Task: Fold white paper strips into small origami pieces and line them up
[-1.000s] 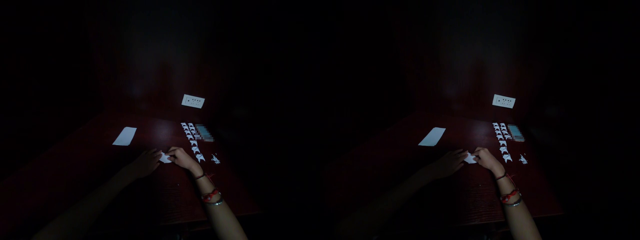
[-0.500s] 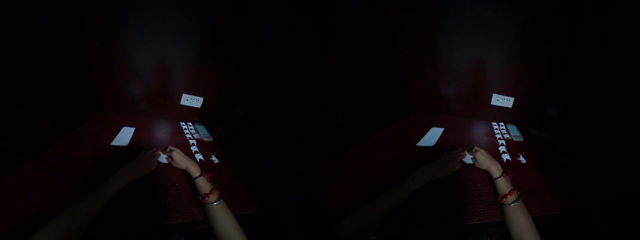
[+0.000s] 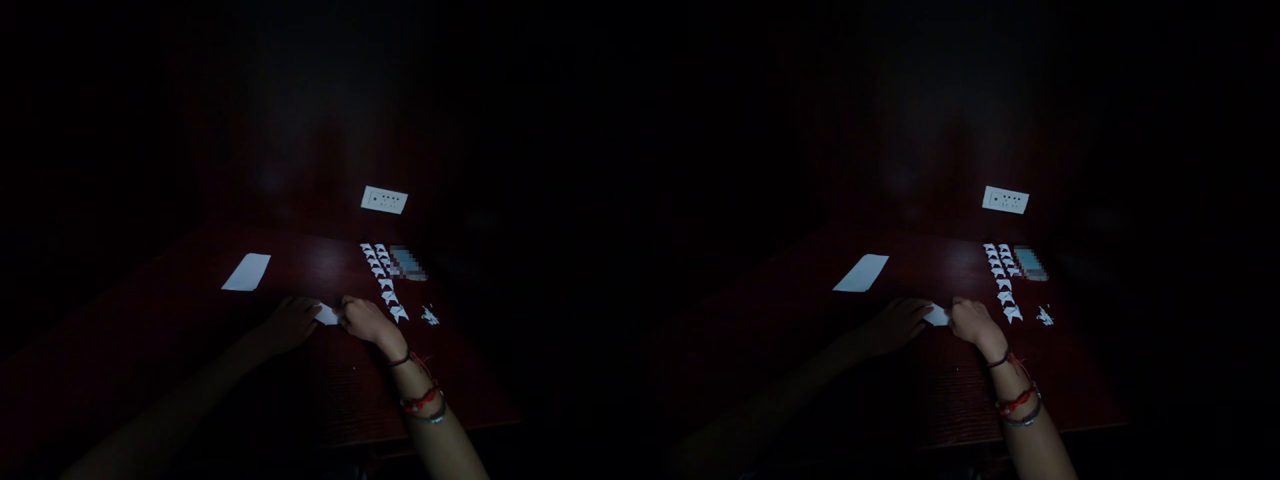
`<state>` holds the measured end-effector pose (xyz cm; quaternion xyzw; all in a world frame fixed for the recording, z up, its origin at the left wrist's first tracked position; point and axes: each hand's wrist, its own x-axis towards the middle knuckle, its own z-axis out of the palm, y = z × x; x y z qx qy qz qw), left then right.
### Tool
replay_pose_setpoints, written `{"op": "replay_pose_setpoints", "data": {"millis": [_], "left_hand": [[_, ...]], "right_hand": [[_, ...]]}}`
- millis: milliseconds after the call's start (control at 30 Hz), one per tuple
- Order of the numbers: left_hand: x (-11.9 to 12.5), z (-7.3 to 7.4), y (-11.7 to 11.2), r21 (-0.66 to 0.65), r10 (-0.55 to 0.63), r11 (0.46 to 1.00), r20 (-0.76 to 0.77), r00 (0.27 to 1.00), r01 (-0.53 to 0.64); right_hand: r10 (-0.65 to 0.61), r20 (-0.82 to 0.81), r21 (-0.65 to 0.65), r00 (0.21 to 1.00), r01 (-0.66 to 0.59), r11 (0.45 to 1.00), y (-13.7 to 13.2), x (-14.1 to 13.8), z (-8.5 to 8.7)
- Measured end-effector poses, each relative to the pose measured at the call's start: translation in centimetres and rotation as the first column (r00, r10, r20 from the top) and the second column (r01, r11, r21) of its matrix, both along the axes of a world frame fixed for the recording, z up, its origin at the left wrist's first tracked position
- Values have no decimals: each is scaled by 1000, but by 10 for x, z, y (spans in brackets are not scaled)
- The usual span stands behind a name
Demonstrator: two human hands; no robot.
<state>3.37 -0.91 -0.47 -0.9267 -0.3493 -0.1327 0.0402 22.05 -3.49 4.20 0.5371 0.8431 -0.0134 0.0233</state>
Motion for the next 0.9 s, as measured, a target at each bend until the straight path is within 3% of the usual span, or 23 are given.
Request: {"op": "replay_pose_setpoints", "data": {"millis": [233, 367, 500, 633, 733, 900], "left_hand": [[0, 5, 1, -25, -10, 1000, 59, 998, 11], [3, 9, 5, -47, -26, 998, 103, 994, 31], [5, 9, 11, -84, -3, 996, 176, 984, 18], [4, 6, 17, -181, 58, 983, 259, 964, -11], [3, 7, 18, -263, 82, 965, 298, 951, 0], [4, 15, 15, -280, 50, 959, 338, 940, 49]], "right_hand": [[-108, -52, -24, 993, 107, 994, -8, 15, 8], [-202, -152, 64, 968, 214, 975, -2, 18, 3], [-105, -362, 138, 926, 165, 977, 10, 12, -11], [-22, -423, 118, 906, 79, 990, 14, 2, -21], [7, -432, 130, 902, 54, 990, 11, -4, -22], [43, -456, 146, 889, 27, 989, 8, -9, -15]]}}
